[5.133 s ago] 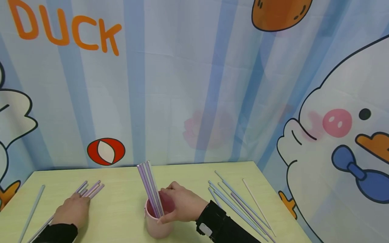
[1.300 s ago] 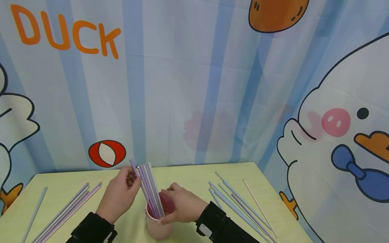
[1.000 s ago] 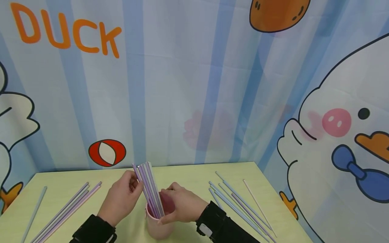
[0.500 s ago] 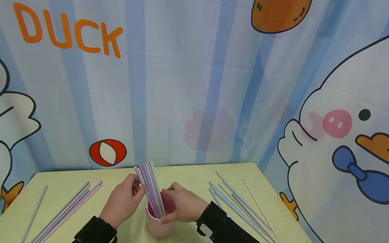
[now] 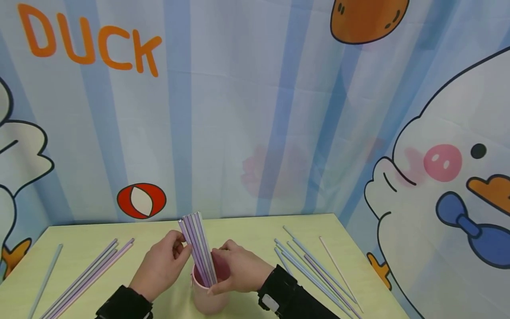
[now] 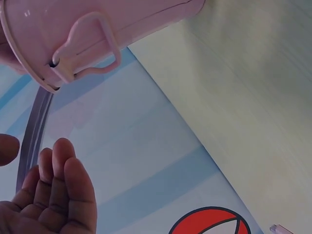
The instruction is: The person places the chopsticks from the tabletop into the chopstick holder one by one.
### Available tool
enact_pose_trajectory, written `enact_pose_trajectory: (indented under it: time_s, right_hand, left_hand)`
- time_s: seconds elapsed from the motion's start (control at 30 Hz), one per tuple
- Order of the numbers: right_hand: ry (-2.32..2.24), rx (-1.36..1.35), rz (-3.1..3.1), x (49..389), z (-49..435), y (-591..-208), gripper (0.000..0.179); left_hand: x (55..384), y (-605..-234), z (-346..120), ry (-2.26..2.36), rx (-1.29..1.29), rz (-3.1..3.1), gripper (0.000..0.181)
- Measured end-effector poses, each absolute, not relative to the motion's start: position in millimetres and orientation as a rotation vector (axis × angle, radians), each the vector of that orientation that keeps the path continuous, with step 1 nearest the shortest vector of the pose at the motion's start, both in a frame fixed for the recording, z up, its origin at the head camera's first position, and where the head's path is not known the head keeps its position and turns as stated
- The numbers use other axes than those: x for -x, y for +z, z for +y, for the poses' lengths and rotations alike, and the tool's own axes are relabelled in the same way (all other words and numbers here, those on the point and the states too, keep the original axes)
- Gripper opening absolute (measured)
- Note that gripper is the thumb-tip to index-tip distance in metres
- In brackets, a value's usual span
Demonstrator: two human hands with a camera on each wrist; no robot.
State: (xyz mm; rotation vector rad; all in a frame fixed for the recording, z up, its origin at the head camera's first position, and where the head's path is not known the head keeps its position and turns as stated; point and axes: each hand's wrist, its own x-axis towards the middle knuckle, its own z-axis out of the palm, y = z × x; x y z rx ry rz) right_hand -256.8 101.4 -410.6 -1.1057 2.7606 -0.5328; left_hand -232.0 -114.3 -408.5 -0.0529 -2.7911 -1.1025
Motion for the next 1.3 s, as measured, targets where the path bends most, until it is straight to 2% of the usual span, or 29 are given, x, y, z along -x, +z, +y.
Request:
enact_pose_trajectory:
  time_s: [0.37,0.83,1.03,1.3]
  right_hand:
    - [-0.495,1.107,2.78,256.0,101.0,-410.7,0.084]
    - [-0.498,1.11,2.793,253.1,100.5,-408.3,0.081]
    - [-0.508,1.117,2.791,253.4,101.5,-409.4,0.08]
    - [-0.506,1.112,2.788,254.3,101.5,-410.0,0.08]
  left_hand:
    - [233.2,-416.5,-148.2,-0.939,0.029,-2.79,0.026]
    - [248.5,-471.2,-258.8,-0.364,0.04,-2.889,0.026]
    - [245.8,-485.0,-275.0,-0.222,0.057,-2.934,0.017]
    - [246.6,-498.1,-280.8,-0.149,0.063,-2.939,0.017]
